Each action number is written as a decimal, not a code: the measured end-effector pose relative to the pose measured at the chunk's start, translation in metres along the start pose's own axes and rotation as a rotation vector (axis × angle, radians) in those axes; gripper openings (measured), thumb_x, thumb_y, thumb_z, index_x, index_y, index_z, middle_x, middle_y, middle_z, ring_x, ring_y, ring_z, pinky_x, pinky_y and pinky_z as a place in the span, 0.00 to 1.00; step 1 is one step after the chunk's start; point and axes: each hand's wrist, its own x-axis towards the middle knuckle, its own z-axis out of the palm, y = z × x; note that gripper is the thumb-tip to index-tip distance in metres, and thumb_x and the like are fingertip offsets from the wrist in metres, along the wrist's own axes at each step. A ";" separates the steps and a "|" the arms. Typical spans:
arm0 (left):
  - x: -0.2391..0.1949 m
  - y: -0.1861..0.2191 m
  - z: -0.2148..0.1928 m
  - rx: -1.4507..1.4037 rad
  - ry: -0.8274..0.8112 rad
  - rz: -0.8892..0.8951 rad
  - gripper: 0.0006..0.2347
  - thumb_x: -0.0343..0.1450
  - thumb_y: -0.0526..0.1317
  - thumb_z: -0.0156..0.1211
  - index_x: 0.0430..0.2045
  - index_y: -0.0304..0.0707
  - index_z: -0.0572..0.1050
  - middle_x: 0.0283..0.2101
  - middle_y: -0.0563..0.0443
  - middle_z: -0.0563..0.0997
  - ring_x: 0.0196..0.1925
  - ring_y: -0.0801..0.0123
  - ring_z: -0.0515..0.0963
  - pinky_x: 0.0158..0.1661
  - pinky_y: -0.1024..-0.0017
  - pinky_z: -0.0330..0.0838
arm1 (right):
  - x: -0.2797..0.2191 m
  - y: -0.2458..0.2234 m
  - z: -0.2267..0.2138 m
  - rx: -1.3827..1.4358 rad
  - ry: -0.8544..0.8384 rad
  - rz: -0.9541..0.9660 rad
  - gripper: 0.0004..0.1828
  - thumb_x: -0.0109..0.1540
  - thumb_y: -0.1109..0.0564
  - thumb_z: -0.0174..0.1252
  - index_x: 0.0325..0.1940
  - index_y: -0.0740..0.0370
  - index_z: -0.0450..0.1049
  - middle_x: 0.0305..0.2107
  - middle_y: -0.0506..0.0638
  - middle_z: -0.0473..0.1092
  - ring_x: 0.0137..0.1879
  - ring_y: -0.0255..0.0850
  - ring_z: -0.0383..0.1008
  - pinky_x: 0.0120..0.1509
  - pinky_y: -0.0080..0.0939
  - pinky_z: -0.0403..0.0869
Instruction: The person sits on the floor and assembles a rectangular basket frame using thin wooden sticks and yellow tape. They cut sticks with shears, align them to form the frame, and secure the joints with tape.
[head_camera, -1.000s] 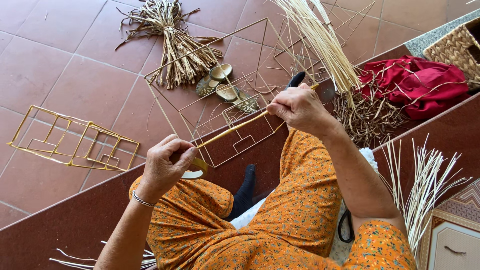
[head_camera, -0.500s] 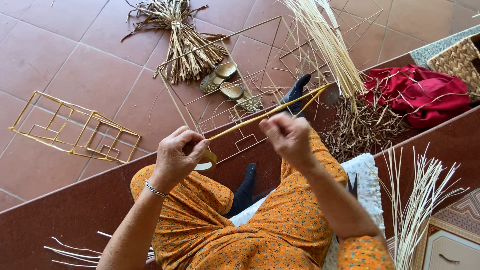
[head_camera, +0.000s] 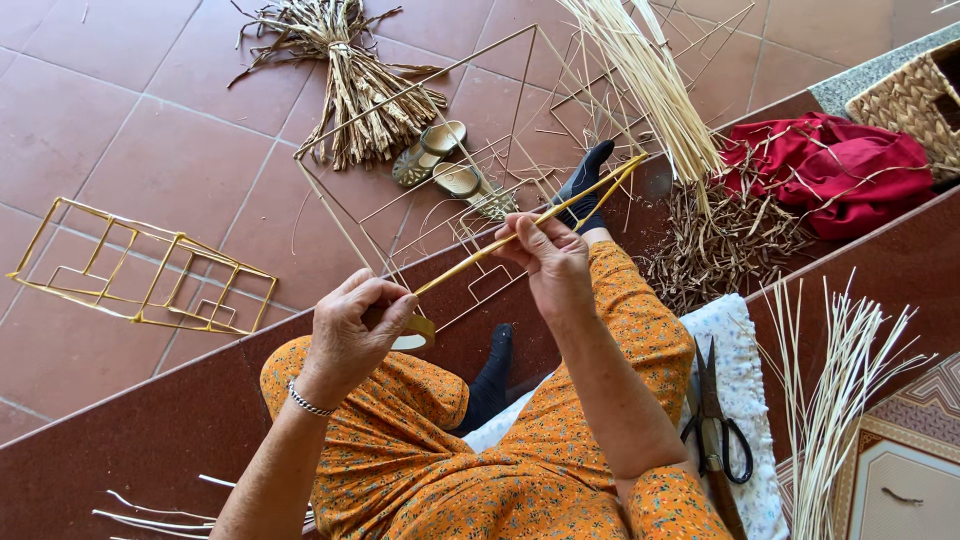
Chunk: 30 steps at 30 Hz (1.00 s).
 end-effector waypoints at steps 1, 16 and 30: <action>0.000 0.000 0.001 0.001 -0.005 -0.004 0.04 0.69 0.36 0.69 0.29 0.34 0.81 0.27 0.54 0.77 0.26 0.77 0.77 0.28 0.77 0.73 | 0.004 -0.002 -0.004 0.044 -0.001 0.000 0.07 0.65 0.61 0.62 0.46 0.68 0.79 0.37 0.57 0.79 0.44 0.44 0.82 0.49 0.43 0.84; -0.001 -0.003 0.003 -0.056 -0.006 -0.045 0.04 0.70 0.36 0.68 0.29 0.34 0.81 0.29 0.54 0.78 0.27 0.79 0.77 0.28 0.79 0.74 | 0.019 0.019 -0.024 -0.091 0.062 -0.288 0.09 0.66 0.54 0.66 0.37 0.62 0.80 0.28 0.51 0.78 0.32 0.35 0.78 0.35 0.33 0.78; 0.004 -0.003 0.026 -0.072 0.153 -0.047 0.05 0.67 0.36 0.69 0.25 0.34 0.80 0.26 0.50 0.77 0.23 0.69 0.76 0.25 0.71 0.72 | -0.028 0.035 0.046 -0.059 -0.012 -0.095 0.15 0.67 0.57 0.57 0.57 0.64 0.70 0.26 0.49 0.75 0.28 0.34 0.75 0.37 0.36 0.79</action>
